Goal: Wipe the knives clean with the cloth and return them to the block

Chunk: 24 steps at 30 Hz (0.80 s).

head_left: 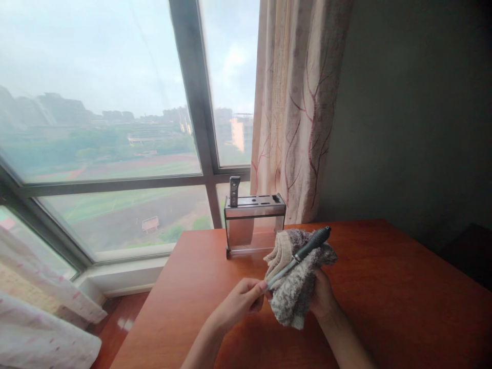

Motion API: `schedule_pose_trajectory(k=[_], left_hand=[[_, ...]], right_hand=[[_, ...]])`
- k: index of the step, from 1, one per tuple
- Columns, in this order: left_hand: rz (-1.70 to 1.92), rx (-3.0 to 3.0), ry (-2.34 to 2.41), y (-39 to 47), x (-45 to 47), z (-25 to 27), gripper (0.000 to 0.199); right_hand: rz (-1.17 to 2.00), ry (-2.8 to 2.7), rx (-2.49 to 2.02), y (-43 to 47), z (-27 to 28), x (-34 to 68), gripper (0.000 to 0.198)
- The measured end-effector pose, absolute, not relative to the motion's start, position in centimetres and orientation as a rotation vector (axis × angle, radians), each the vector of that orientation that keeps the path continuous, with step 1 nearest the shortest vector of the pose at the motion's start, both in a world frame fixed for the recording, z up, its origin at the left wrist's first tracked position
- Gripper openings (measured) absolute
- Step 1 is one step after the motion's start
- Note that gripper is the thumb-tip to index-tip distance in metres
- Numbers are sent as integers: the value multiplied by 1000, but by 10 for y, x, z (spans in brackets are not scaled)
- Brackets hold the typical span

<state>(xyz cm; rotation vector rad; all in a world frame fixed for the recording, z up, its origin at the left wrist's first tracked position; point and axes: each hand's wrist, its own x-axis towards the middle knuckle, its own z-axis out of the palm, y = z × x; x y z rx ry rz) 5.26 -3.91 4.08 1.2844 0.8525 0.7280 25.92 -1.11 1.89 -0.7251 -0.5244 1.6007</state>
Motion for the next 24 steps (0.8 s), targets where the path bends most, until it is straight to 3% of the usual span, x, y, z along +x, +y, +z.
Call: schedule_pose_trajectory(k=[3, 8, 15, 24], left_hand=[[705, 1291, 842, -40, 51, 43, 58], [680, 1260, 809, -42, 51, 49, 58], [823, 1284, 940, -38, 54, 43, 50], [1027, 1884, 1348, -35, 57, 34, 24]], right_hand=[[1843, -481, -668, -12, 21, 257, 43], [1917, -478, -620, -12, 29, 252, 48], [1491, -287, -642, -3, 30, 273, 26], [1418, -338, -667, -7, 36, 275, 37]])
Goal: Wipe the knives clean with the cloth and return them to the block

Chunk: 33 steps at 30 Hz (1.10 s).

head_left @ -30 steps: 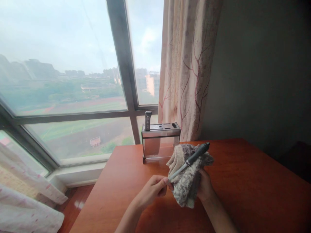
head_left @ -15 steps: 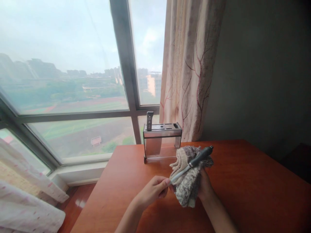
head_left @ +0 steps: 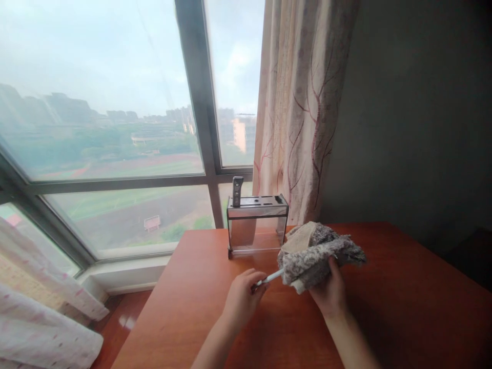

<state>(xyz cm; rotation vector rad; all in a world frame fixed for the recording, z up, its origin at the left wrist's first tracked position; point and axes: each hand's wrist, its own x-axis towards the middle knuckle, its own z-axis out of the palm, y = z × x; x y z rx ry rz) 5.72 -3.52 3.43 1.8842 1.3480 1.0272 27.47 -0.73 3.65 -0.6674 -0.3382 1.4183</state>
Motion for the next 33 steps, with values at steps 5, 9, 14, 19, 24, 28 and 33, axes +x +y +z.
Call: schedule_pose_trajectory(k=[5, 9, 14, 19, 24, 28, 33], left_hand=[[1027, 2007, 1453, -38, 60, 31, 21], [1082, 1985, 1514, -40, 60, 27, 18], [1077, 1994, 1574, -38, 58, 23, 24], [997, 2017, 1508, -36, 56, 25, 31], [926, 1913, 1377, -34, 55, 27, 40], [889, 1776, 1264, -32, 54, 23, 44], [899, 1695, 1232, -30, 53, 20, 45]], right_hand=[[1315, -391, -782, -4, 37, 260, 47], [1227, -392, -856, -4, 40, 256, 55], [1231, -384, -874, -3, 36, 256, 53], [1280, -404, -805, -3, 32, 261, 52], [1363, -396, -733, -5, 30, 265, 53], [1413, -425, -717, -4, 26, 267, 50], [1411, -437, -735, -2, 22, 266, 51]])
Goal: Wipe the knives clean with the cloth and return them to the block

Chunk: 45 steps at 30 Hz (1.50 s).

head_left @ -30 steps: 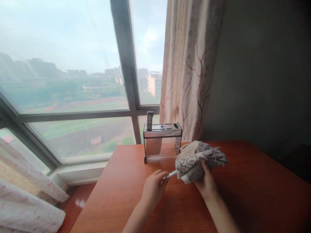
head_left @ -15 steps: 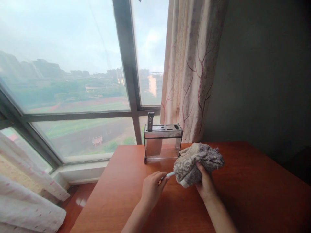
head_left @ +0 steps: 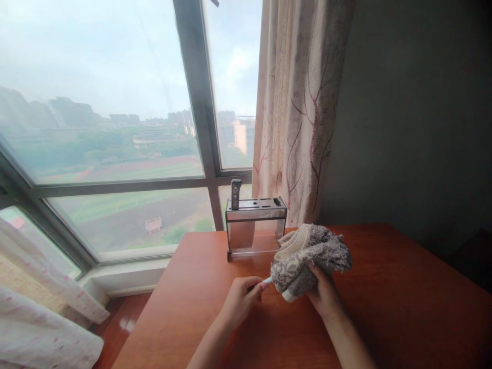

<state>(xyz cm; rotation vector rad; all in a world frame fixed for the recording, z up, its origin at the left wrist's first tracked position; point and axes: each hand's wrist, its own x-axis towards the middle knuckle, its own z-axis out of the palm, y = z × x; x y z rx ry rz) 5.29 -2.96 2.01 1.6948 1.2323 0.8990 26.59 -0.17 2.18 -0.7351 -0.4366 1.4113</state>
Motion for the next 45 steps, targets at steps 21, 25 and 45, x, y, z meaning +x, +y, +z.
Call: schedule_pose_trajectory(k=[21, 25, 45], left_hand=[[1157, 2003, 1582, -37, 57, 25, 23], [1114, 2033, 1532, -39, 60, 29, 25], [790, 1338, 1152, -38, 68, 25, 58]], right_hand=[[1502, -348, -533, -6, 21, 252, 47], [1512, -354, -571, -8, 23, 255, 45], [1479, -460, -713, -2, 17, 261, 52]])
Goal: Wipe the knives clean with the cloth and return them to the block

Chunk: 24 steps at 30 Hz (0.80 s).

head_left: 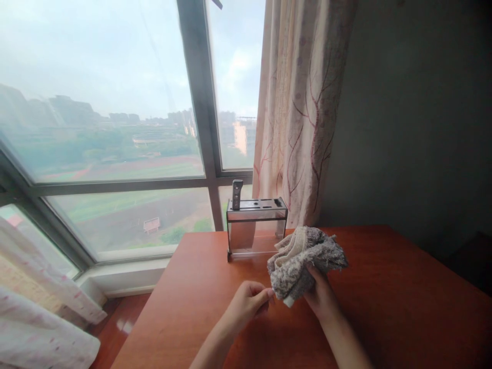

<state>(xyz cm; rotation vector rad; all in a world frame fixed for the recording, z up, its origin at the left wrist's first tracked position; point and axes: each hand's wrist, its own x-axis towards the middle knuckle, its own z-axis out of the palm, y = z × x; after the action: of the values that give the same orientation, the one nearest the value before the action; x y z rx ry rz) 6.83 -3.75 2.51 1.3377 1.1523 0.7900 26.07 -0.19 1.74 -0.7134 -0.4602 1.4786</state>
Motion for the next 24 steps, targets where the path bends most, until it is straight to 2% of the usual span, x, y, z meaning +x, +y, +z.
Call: schedule_pose_trajectory(k=[7, 13, 18, 24], left_hand=[[1065, 2070, 1513, -41, 67, 24, 38], [1132, 2259, 1648, -47, 65, 25, 25], [1060, 2119, 1488, -46, 65, 29, 33], [953, 1546, 1088, -42, 72, 24, 56]], right_hand=[[1425, -406, -712, -2, 19, 259, 52], [1404, -415, -703, -5, 24, 255, 49], [1388, -451, -707, -8, 26, 256, 46], [1442, -485, -698, -10, 25, 263, 58]])
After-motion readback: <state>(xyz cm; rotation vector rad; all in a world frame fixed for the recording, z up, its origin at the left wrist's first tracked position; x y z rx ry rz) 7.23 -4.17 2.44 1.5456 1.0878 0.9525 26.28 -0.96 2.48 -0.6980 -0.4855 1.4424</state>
